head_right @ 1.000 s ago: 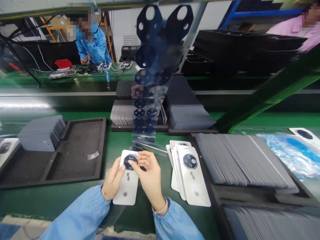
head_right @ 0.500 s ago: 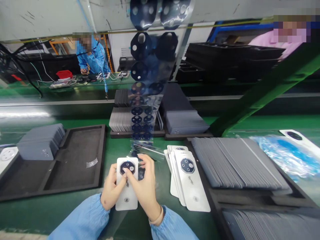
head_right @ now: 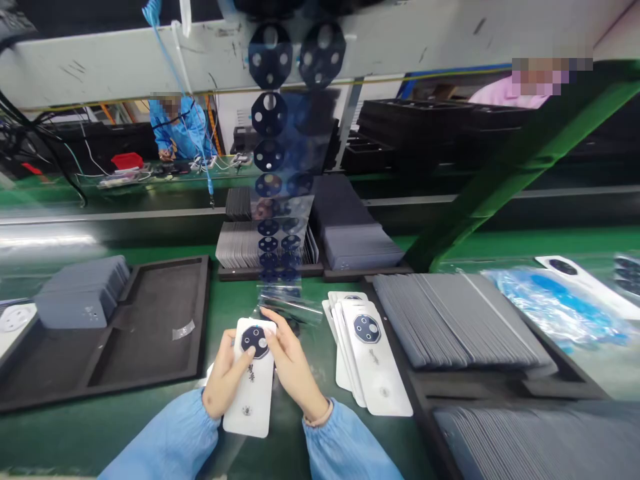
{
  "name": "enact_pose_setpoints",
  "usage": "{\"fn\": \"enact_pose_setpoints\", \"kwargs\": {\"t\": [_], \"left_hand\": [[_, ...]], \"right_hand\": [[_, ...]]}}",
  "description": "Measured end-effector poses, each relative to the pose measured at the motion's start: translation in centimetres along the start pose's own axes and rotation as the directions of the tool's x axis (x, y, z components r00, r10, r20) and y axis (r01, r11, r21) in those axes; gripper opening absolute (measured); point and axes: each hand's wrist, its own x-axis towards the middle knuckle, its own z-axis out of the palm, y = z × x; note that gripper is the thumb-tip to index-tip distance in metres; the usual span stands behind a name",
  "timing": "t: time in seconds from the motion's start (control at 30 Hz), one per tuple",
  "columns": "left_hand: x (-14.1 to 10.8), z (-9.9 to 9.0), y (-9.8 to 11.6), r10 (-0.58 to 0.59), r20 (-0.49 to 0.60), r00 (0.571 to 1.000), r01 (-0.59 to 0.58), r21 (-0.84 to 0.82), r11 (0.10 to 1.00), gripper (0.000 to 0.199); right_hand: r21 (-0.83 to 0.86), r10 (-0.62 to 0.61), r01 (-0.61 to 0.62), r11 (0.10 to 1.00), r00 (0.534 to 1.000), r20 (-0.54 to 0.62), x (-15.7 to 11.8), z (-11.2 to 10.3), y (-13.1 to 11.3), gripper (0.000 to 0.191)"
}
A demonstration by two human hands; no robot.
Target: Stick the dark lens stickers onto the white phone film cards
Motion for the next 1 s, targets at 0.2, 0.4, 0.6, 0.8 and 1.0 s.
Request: {"fn": "enact_pose_setpoints", "kwargs": {"t": [0.2, 0.4, 0.6, 0.8, 1.0], "left_hand": [[0.3, -0.6, -0.8, 0.050, -0.025, 0.998, -0.048, 0.064, 0.997, 0.032], [0.1, -0.4, -0.7, 0.152, -0.018, 0.988, -0.150, 0.075, 0.986, 0.035], [-0.4, 0.5, 0.3, 0.080, 0.087, 0.993, -0.073, -0.085, 0.994, 0.045], [-0.1, -0.2, 0.0, 0.261, 0.056, 0.964, -0.255, -0.095, 0.962, 0.041], [1.1, -0.9, -0.6, 0.287, -0.124, 0.950, -0.290, -0.002, 0.957, 0.040]], "right_hand": [[0.113, -0.003, -0.009, 0.994, 0.994, 0.107, 0.0, 0.1, 0.0, 0.067], [-0.185, -0.069, 0.066, 0.981, 0.998, -0.013, -1.5, 0.7, 1.3, 0.085], [-0.857, -0.471, 0.241, 0.455, 0.882, -0.001, -4.6, 1.1, 5.1, 0.084], [-0.965, -0.703, 0.163, 0.205, 0.711, -0.029, -6.0, -2.0, 3.0, 0.079], [-0.974, -0.668, -0.073, 0.214, 0.717, -0.200, -6.3, -11.9, 2.2, 0.058]]}}
